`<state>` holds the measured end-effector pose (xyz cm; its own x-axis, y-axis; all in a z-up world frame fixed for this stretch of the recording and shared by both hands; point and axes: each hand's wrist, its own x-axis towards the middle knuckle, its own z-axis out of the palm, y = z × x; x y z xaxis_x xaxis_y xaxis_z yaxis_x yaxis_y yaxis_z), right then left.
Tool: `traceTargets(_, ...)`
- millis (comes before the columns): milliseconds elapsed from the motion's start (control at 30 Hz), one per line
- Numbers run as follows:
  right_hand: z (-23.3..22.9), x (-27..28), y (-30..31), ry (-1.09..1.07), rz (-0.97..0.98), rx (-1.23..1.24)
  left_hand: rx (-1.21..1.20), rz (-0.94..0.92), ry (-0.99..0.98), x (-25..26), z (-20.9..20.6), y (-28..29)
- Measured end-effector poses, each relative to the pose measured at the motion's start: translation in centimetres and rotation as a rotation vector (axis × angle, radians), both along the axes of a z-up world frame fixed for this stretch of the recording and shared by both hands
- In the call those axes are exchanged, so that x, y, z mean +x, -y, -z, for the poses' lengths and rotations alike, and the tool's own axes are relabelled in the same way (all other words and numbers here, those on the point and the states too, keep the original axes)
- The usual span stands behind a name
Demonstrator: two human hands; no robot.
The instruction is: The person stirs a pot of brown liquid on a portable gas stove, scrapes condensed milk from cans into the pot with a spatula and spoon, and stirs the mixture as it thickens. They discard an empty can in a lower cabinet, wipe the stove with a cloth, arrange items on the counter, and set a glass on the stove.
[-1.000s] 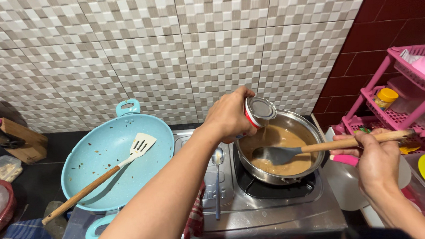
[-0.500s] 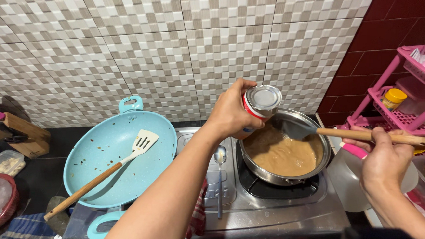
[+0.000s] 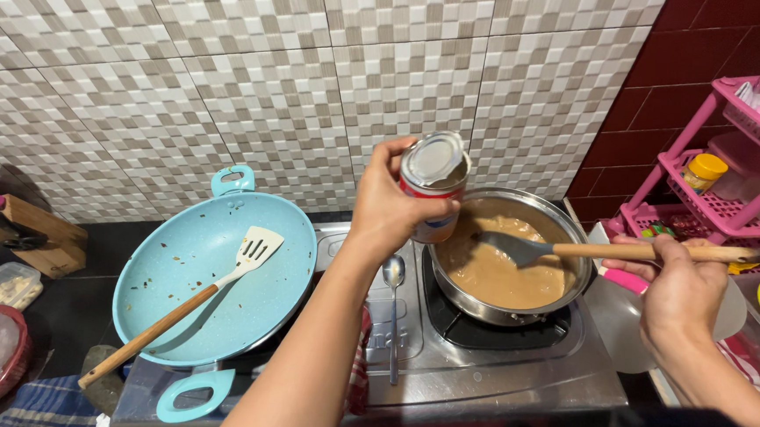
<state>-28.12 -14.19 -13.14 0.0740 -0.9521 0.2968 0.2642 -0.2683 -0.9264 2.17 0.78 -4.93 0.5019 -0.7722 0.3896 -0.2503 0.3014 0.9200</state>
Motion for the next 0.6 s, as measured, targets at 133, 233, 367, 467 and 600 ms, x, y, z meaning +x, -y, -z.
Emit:
traceTargets(133, -0.6, 0.1, -1.3, -0.030, -0.018, 0.061, -0.004, -0.068, -0.043, 0.3, 0.8, -1.6)
traceTargets(233, -1.5, -0.1, -2.2, -0.067, -0.033, 0.105, -0.011, -0.097, -0.058, 0.5, 1.3, -3.0)
traceTargets(367, -2.6, -0.6, -3.0, -0.109, -0.038, 0.077, 0.022, -0.156, -0.074, 0.8, 1.9, -4.8)
traceTargets(467, -3.4, -1.1, -3.1, -0.147, -0.037, 0.073, 0.003, -0.170, -0.101, 0.9, 2.5, -5.9)
traceTargets(600, -3.4, -0.9, -2.9, -0.149, -0.046, 0.038, 0.007, -0.177, -0.132, 0.8, 3.1, -6.7)
